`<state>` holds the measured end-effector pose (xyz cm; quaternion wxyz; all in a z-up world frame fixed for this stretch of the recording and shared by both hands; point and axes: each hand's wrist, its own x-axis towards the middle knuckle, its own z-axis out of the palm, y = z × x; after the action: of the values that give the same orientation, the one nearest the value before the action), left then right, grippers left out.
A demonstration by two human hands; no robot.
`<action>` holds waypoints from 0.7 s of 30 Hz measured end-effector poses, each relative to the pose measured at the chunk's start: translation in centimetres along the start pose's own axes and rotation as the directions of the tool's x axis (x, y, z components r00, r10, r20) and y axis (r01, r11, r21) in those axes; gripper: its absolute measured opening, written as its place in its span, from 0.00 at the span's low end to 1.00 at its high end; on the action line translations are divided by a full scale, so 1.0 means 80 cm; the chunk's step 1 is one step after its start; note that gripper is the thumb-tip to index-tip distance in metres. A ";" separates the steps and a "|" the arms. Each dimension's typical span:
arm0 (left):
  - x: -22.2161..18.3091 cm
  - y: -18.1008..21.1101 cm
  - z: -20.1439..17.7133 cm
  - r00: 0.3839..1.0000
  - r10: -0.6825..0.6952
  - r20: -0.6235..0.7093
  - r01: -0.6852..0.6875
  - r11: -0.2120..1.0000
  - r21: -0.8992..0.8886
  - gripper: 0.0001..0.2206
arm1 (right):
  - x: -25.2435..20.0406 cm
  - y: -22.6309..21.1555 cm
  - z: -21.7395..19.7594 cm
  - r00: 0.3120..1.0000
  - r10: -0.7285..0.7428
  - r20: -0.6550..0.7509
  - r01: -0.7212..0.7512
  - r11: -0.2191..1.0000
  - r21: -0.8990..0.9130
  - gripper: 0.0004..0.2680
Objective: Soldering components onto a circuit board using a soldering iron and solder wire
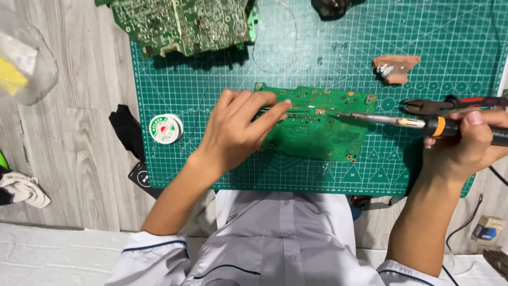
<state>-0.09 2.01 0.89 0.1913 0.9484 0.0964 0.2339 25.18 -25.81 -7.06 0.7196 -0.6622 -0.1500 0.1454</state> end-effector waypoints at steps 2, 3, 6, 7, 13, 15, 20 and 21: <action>0.008 0.004 -0.006 0.999 0.027 0.020 -0.028 0.999 0.030 0.08 | -0.002 0.006 0.003 1.000 -0.007 0.012 0.007 1.000 -0.002 0.05; 0.013 0.005 -0.009 0.998 0.061 0.035 -0.063 0.996 0.058 0.06 | -0.005 0.007 0.004 1.000 -0.022 0.020 0.022 1.000 -0.004 0.05; 0.015 0.000 -0.002 0.995 0.093 0.044 -0.094 0.995 0.023 0.05 | -0.009 0.005 0.016 0.995 -0.095 0.027 0.096 0.995 -0.035 0.04; 0.013 -0.001 0.001 0.995 0.095 0.040 -0.096 0.995 0.026 0.05 | -0.008 0.006 0.014 0.995 -0.100 0.029 0.101 0.994 -0.033 0.04; -0.001 0.002 0.011 0.997 0.076 0.023 -0.076 0.997 0.021 0.08 | -0.006 0.010 0.011 0.980 -0.176 0.090 0.185 0.977 -0.103 0.07; -0.001 0.002 0.012 0.998 0.068 0.000 -0.068 0.997 0.030 0.08 | -0.005 0.016 0.007 0.992 -0.088 0.088 0.088 0.996 0.006 0.06; 0.000 0.005 0.016 0.998 0.060 -0.033 -0.060 0.998 0.015 0.07 | -0.006 0.015 0.009 0.982 -0.068 0.174 0.080 0.995 -0.065 0.08; 0.000 0.005 0.016 0.997 0.058 -0.043 -0.058 0.998 0.012 0.07 | -0.004 0.017 0.009 0.966 -0.091 0.243 0.103 0.994 -0.037 0.08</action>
<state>0.58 1.22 0.02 0.1772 0.9465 0.0743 0.2593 24.53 -25.16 -8.37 0.6859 -0.6490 -0.2719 0.1857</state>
